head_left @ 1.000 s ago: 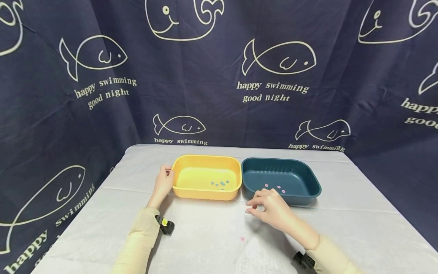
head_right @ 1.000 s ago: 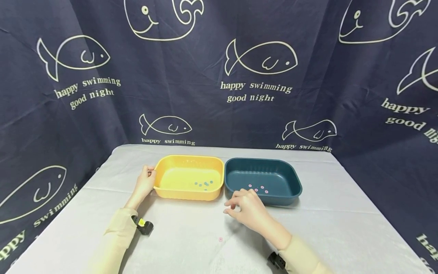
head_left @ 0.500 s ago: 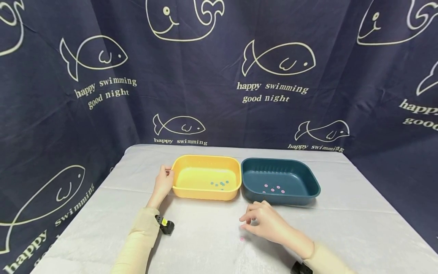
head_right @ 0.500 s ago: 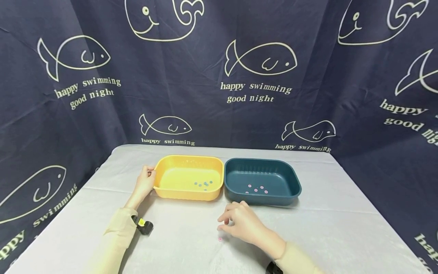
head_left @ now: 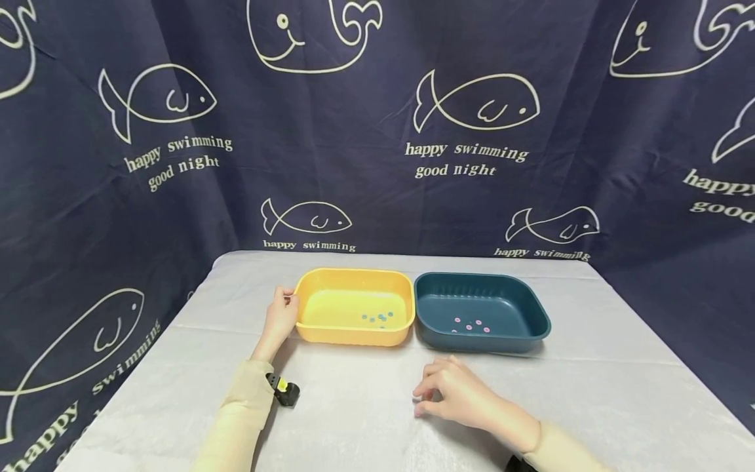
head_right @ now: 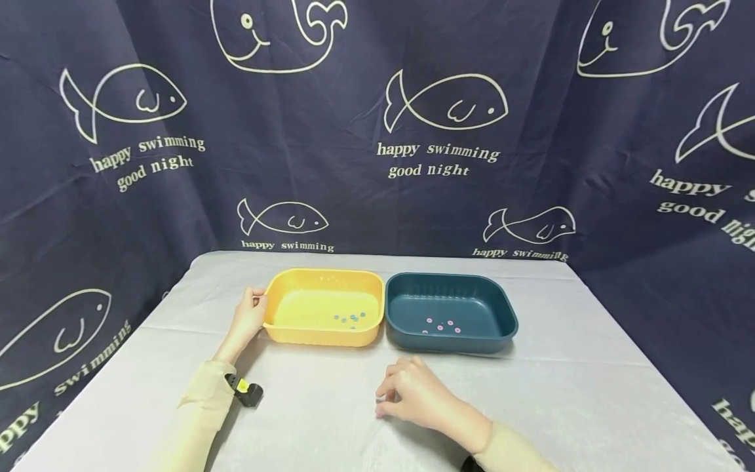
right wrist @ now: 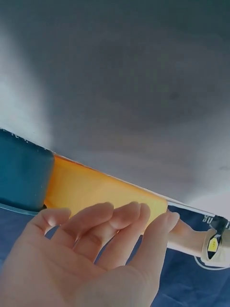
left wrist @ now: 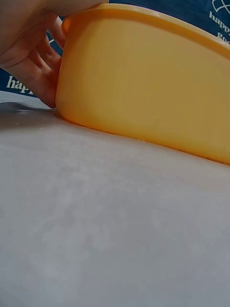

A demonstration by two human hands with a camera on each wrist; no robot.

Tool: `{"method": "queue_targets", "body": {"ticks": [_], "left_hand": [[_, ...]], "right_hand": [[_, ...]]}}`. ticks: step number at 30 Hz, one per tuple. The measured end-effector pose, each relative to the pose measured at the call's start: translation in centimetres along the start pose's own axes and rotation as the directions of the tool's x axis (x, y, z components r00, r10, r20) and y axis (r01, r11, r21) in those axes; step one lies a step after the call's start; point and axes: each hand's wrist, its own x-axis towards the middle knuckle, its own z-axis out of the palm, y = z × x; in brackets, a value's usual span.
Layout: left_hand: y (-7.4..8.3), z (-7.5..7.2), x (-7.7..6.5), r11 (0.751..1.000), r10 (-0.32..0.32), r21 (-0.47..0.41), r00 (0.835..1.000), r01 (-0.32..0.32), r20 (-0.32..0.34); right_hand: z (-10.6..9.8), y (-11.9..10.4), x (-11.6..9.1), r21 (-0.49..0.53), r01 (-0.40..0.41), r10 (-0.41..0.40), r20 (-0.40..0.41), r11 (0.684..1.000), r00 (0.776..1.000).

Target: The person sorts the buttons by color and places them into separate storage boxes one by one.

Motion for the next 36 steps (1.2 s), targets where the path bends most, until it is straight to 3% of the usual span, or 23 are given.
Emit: {"method": "queue_targets", "body": {"ticks": [7, 24, 36], "left_hand": [[-0.06, 0.0, 0.0, 1.0, -0.001, 0.005, 1.0, 0.001, 0.0], [0.0, -0.01, -0.07, 0.999, 0.016, 0.034, 1.0, -0.016, -0.011], [0.0, -0.04, -0.08, 1.0, 0.006, 0.027, 1.0, -0.006, -0.006]], "right_hand": [[0.12, -0.01, -0.04, -0.049, -0.004, 0.009, 0.1, 0.999, 0.995], [0.58, 0.05, 0.13, -0.088, 0.113, -0.104, 0.095, 0.99, 0.99], [0.39, 0.02, 0.22, -0.065, 0.099, -0.091, 0.121, 0.993, 0.988]]}}
